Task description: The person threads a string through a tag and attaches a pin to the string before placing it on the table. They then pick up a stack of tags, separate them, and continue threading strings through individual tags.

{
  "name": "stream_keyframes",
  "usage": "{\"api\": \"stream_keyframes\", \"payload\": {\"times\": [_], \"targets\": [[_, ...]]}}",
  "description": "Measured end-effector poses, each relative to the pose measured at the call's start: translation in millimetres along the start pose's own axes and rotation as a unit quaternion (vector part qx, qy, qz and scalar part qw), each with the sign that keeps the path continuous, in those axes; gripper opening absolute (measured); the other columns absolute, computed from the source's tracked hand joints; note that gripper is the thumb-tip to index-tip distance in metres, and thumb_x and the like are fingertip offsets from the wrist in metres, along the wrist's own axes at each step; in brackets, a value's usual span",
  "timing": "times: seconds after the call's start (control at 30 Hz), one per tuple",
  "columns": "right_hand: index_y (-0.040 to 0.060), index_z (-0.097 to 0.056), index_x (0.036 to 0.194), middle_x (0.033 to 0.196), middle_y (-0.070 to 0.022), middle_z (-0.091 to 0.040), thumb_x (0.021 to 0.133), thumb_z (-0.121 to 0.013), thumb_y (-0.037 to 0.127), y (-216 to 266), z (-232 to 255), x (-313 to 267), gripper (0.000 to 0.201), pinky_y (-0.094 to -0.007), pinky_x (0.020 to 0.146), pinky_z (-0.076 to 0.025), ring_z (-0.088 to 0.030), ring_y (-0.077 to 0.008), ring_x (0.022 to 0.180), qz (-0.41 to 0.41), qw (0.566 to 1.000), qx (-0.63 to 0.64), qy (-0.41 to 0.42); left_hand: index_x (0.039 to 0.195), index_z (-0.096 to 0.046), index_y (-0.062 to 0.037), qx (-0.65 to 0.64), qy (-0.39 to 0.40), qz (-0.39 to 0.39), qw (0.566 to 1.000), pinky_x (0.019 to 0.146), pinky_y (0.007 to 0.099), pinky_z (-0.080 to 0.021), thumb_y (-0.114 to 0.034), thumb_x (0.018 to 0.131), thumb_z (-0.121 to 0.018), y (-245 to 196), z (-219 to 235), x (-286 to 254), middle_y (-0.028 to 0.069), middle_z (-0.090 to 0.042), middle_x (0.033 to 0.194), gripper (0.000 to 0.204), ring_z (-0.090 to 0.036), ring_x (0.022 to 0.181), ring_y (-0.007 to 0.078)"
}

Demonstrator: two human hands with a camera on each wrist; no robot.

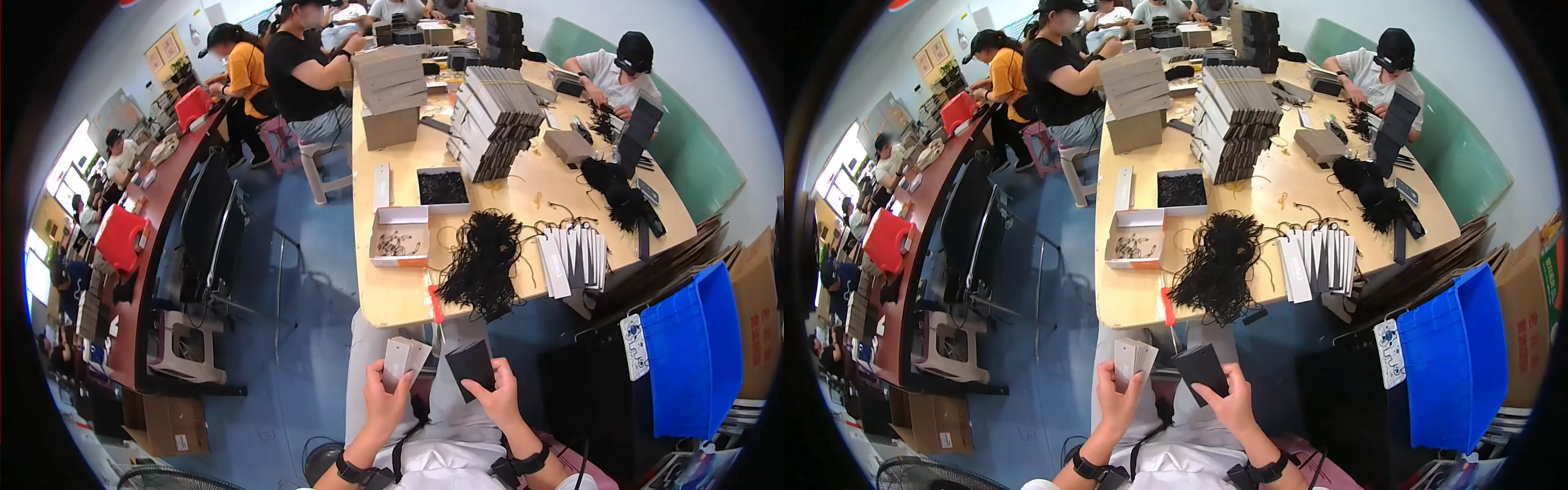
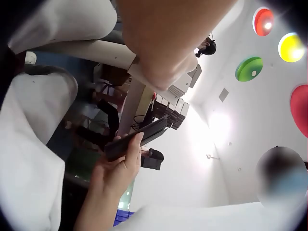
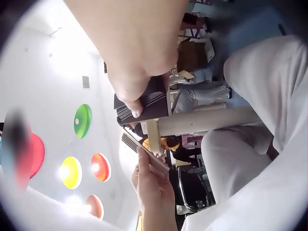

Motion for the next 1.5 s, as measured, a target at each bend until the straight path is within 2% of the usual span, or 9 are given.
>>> {"api": "stream_keyframes", "payload": {"times": [0.2,0.3,0.47,0.73,0.87,1.1,1.17,1.43,1.5], "targets": [[-0.0011,-0.047,0.096,0.087,-0.0120,-0.065,0.077,-0.077,0.006,-16.2,-5.5,8.5,0.037,-0.0250,0.068,-0.050,-0.062,-0.0107,0.079,0.019,0.998,-0.067,0.009,0.106,-0.047,0.0006,-0.010,-0.027,-0.010,1.000,0.063,0.0280,-0.048,-0.014,0.081,-0.074,10.8,-1.9,-18.2,0.0113,-0.063,0.086,0.039,-0.060,0.072,0.0151],[-0.0009,-0.045,0.097,0.086,-0.0110,-0.065,0.077,-0.077,0.005,-15.1,-7.1,8.1,0.038,-0.0252,0.068,-0.050,-0.061,-0.0109,0.079,0.019,0.999,-0.049,0.001,0.108,-0.045,-0.0001,-0.064,0.007,0.061,0.996,0.070,0.0243,-0.047,-0.008,0.083,-0.071,15.7,-7.4,-21.2,0.0078,-0.061,0.088,0.037,-0.058,0.081,0.0106],[-0.0010,-0.045,0.098,0.087,-0.0096,-0.064,0.076,-0.077,0.004,-25.2,-5.6,8.0,0.040,-0.0256,0.070,-0.051,-0.061,-0.0111,0.081,0.028,0.999,-0.026,-0.029,0.105,-0.047,0.0013,-0.093,0.000,0.033,0.995,0.061,0.0251,-0.048,-0.016,0.082,-0.074,19.0,-13.6,-23.3,0.0098,-0.065,0.085,0.039,-0.060,0.072,0.0115],[-0.0020,-0.045,0.098,0.088,-0.0141,-0.066,0.073,-0.079,0.004,-17.1,-9.4,15.3,0.043,-0.0271,0.070,-0.052,-0.065,-0.0145,0.081,0.078,0.991,-0.092,-0.061,0.105,-0.048,0.0014,-0.041,-0.004,0.014,0.999,0.062,0.0264,-0.049,-0.015,0.081,-0.076,14.9,-20.9,-21.4,0.0119,-0.066,0.085,0.040,-0.063,0.073,0.0143],[-0.0023,-0.048,0.093,0.090,-0.0140,-0.066,0.074,-0.079,0.006,-13.1,-14.7,27.9,0.037,-0.0268,0.069,-0.052,-0.065,-0.0133,0.079,0.053,0.987,-0.133,-0.072,0.105,-0.049,0.0008,-0.024,-0.006,0.009,1.000,0.061,0.0283,-0.050,-0.017,0.080,-0.076,20.3,-28.9,-19.5,0.0132,-0.066,0.083,0.040,-0.065,0.071,0.0172],[-0.0040,-0.059,0.104,0.095,-0.0078,-0.066,0.081,-0.073,0.008,-36.9,-11.6,42.3,0.030,-0.0273,0.077,-0.049,-0.060,-0.0112,0.086,0.014,0.996,-0.019,-0.084,0.102,-0.049,-0.0004,0.007,-0.022,0.010,1.000,0.059,0.0297,-0.051,-0.019,0.079,-0.077,11.5,-37.6,-15.9,0.0131,-0.066,0.081,0.041,-0.065,0.067,0.0192],[-0.0038,-0.059,0.107,0.096,-0.0065,-0.066,0.081,-0.072,0.007,-36.7,-1.8,42.5,0.031,-0.0272,0.078,-0.048,-0.059,-0.0108,0.087,-0.001,0.996,-0.028,-0.083,0.102,-0.048,0.0010,0.024,-0.030,-0.020,0.999,0.059,0.0255,-0.048,-0.012,0.080,-0.075,6.0,-38.2,-15.7,0.0108,-0.066,0.079,0.037,-0.061,0.066,0.0118],[-0.0036,-0.062,0.095,0.093,-0.0053,-0.067,0.078,-0.074,0.004,-2.8,21.3,16.3,0.022,-0.0253,0.076,-0.048,-0.060,-0.0099,0.083,0.023,0.993,0.019,-0.114,0.101,-0.048,0.0003,-0.035,-0.027,0.023,0.999,0.059,0.0256,-0.047,-0.012,0.080,-0.074,3.0,-43.1,-12.6,0.0092,-0.063,0.077,0.036,-0.059,0.067,0.0117],[-0.0033,-0.063,0.095,0.090,-0.0052,-0.068,0.077,-0.076,0.006,-3.2,19.8,10.5,0.024,-0.0258,0.073,-0.049,-0.060,-0.0101,0.080,0.003,0.997,-0.035,-0.065,0.101,-0.048,0.0001,-0.065,-0.022,0.041,0.997,0.060,0.0254,-0.047,-0.012,0.081,-0.074,7.1,-45.9,-6.6,0.0089,-0.062,0.078,0.035,-0.058,0.069,0.0118]]}}
Point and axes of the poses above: each hand's wrist, its own x-axis towards the middle knuckle, its own z-axis out of the back of the hand, y = z × x, the point moved 5 cm from there along x, towards the middle knuckle
